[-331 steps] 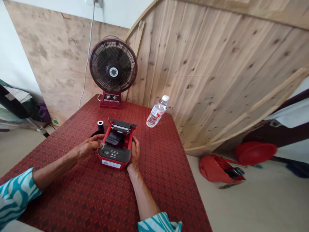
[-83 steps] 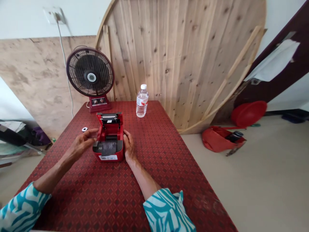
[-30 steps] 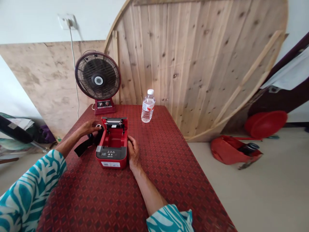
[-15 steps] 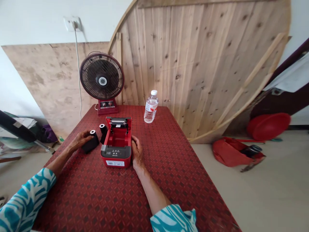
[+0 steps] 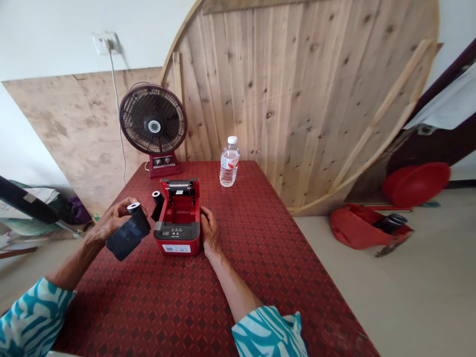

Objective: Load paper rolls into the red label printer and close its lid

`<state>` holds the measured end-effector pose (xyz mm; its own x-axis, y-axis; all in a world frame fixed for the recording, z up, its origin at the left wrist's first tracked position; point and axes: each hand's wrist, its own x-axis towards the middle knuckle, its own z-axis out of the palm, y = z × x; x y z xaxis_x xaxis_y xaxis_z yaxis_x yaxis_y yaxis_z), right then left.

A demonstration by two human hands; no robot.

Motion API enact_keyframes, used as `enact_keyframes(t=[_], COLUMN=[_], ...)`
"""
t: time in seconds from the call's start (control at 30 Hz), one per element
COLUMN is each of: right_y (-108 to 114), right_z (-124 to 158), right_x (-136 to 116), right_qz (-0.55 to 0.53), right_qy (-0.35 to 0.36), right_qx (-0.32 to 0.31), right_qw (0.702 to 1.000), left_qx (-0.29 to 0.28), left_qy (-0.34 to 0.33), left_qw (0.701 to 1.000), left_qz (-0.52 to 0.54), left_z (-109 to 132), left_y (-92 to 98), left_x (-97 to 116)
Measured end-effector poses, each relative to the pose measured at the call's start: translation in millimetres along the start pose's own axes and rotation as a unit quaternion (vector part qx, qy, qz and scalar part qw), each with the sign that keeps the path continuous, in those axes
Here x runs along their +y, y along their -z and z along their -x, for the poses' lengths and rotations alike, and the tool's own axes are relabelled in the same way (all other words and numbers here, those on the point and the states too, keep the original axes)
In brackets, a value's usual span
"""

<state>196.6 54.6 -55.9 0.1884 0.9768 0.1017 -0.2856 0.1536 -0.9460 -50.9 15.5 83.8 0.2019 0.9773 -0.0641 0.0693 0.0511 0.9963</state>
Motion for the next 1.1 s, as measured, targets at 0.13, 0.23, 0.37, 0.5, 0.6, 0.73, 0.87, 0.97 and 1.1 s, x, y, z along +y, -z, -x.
enact_keyframes(t=[0.13, 0.23, 0.37, 0.5, 0.6, 0.73, 0.87, 0.97, 1.1], right_y=[-1, -2, -1, -1, -1, -2, -2, -2, -2], right_z=[1, 1, -1, -2, -1, 0, 0, 0, 0], right_x=[-2, -2, 1, 2, 0, -1, -2, -2, -3], right_qz=[0.001, 0.007, 0.02, 0.025, 0.027, 0.027, 0.029, 0.029, 0.034], right_qy=[0.012, 0.02, 0.023, 0.035, 0.034, 0.034, 0.043, 0.042, 0.037], right_qx=[-0.005, -0.004, -0.003, -0.013, -0.009, -0.005, -0.007, -0.008, -0.008], right_qw=[1.0, 1.0, 1.0, 0.999, 0.999, 0.999, 0.999, 0.999, 0.999], left_qx=[-0.024, -0.042, -0.076, -0.08, -0.071, -0.065, -0.08, -0.115, -0.17], left_qy=[-0.026, -0.102, -0.179, -0.183, -0.146, -0.125, -0.12, -0.108, -0.107], left_qw=[0.992, 0.961, 0.891, 0.825, 0.782, 0.726, 0.725, 0.734, 0.752], left_qz=[-0.121, -0.254, -0.41, -0.528, -0.602, -0.673, -0.674, -0.66, -0.627], left_z=[0, -10, -32, -54, -65, -76, -90, -102, -102], left_y=[-15.3, -24.4, -42.4, -61.8, -72.9, -82.5, -87.5, -88.6, -82.5], left_x=[10, 17, 22, 18, 12, 3, -8, -10, 2])
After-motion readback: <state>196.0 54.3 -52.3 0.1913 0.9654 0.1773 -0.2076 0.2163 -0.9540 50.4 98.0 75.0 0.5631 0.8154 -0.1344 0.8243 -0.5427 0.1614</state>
